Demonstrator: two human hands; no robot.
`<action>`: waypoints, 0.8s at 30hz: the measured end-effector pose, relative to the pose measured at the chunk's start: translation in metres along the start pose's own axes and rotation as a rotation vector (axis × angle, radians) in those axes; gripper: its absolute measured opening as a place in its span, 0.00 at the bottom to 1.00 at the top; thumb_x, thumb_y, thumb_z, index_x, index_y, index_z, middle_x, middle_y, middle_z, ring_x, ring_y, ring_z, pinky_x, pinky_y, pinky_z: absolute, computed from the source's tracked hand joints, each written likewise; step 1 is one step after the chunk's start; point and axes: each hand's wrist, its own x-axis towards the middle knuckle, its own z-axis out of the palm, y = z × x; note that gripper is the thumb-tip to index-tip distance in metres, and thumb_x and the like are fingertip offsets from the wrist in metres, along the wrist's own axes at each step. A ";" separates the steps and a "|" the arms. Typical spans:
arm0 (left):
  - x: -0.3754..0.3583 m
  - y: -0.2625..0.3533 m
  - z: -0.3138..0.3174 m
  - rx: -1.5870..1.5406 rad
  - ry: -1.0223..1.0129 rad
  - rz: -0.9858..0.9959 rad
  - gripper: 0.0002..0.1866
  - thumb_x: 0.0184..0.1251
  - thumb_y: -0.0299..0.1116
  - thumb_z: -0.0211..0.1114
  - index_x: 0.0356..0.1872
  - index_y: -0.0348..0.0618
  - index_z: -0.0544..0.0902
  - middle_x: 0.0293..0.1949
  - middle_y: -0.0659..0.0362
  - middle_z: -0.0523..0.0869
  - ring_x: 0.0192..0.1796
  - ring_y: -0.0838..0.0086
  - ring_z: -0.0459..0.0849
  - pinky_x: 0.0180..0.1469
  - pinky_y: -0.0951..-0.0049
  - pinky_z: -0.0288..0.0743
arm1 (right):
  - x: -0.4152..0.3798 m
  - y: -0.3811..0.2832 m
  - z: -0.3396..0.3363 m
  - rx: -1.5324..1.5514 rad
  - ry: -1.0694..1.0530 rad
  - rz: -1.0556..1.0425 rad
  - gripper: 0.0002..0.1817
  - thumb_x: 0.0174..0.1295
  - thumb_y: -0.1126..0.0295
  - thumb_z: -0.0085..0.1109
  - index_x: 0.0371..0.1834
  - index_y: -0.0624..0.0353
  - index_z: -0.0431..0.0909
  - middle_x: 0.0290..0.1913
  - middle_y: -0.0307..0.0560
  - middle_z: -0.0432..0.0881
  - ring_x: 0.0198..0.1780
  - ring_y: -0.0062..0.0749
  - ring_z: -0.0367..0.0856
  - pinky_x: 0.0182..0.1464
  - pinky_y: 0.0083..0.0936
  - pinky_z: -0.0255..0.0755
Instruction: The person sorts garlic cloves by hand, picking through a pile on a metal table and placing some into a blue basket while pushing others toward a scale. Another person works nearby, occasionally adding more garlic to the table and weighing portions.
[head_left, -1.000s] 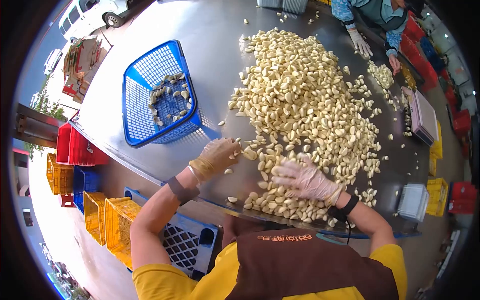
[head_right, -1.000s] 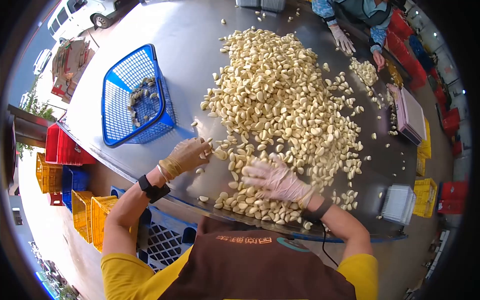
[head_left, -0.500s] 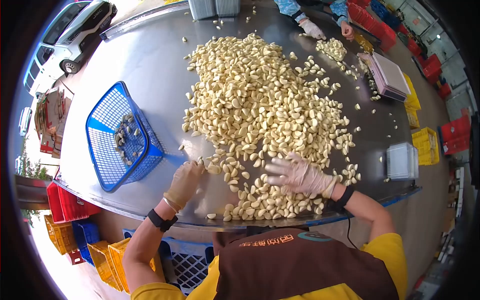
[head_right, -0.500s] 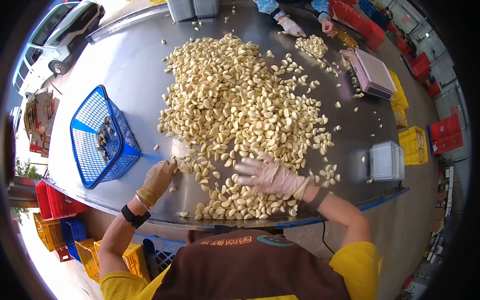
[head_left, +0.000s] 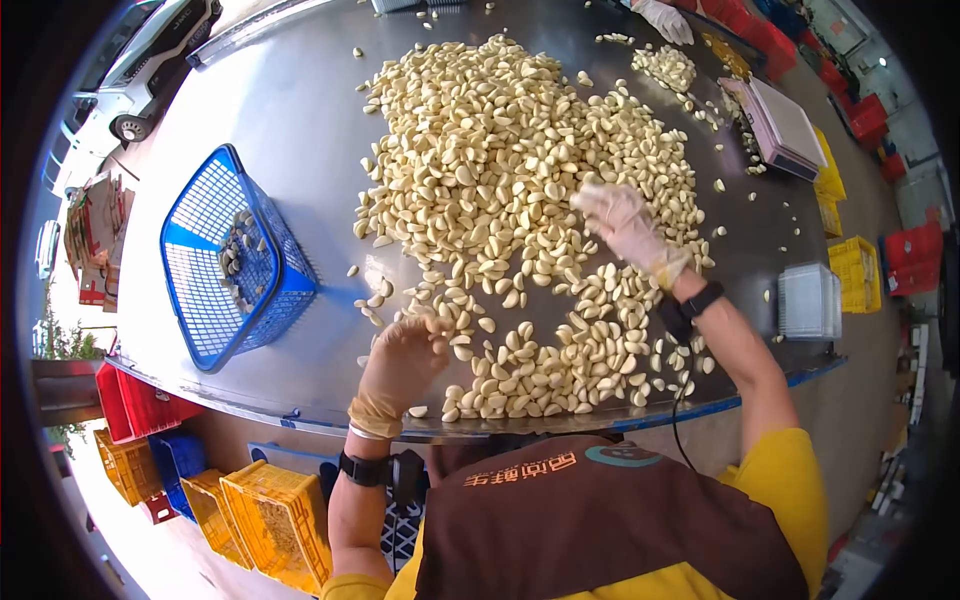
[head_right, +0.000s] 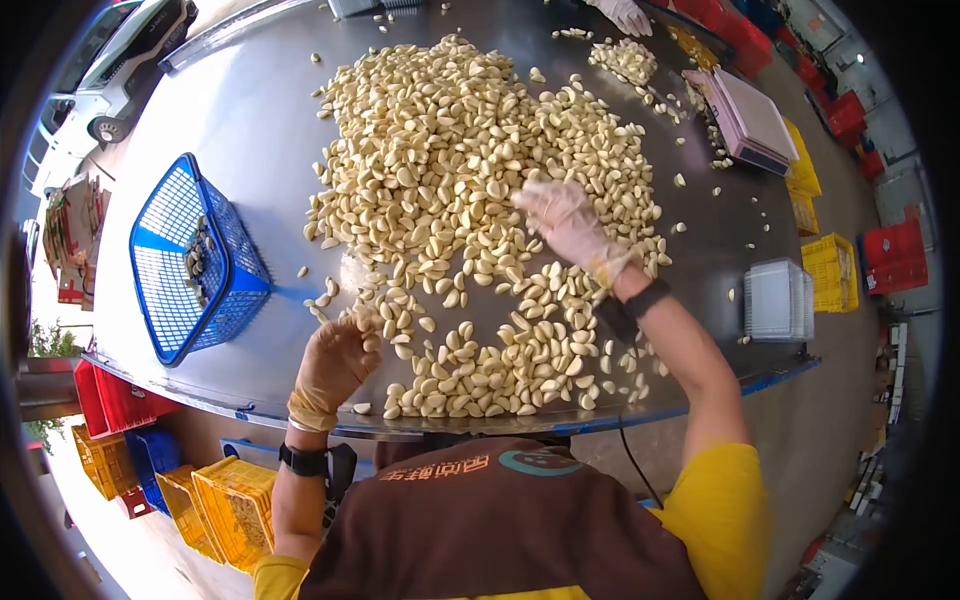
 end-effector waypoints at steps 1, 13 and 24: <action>-0.001 -0.010 -0.003 -0.043 -0.040 -0.082 0.12 0.74 0.34 0.55 0.47 0.36 0.80 0.44 0.58 0.83 0.42 0.72 0.77 0.45 0.74 0.72 | -0.015 -0.023 -0.014 0.080 -0.053 -0.085 0.22 0.64 0.64 0.64 0.63 0.40 0.78 0.61 0.42 0.78 0.63 0.40 0.73 0.72 0.44 0.58; 0.061 -0.088 0.058 2.016 -0.111 0.031 0.16 0.64 0.46 0.69 0.46 0.48 0.86 0.34 0.53 0.89 0.40 0.61 0.89 0.42 0.63 0.80 | -0.122 -0.106 -0.026 0.046 -0.121 -0.007 0.13 0.58 0.71 0.60 0.47 0.51 0.78 0.38 0.40 0.75 0.44 0.38 0.76 0.51 0.37 0.70; 0.102 -0.098 0.039 2.310 -0.089 0.285 0.13 0.65 0.48 0.68 0.41 0.51 0.84 0.30 0.54 0.88 0.35 0.56 0.88 0.35 0.56 0.78 | -0.138 -0.079 -0.052 0.516 -0.030 0.368 0.09 0.65 0.73 0.61 0.48 0.51 0.83 0.42 0.38 0.79 0.47 0.34 0.79 0.53 0.33 0.72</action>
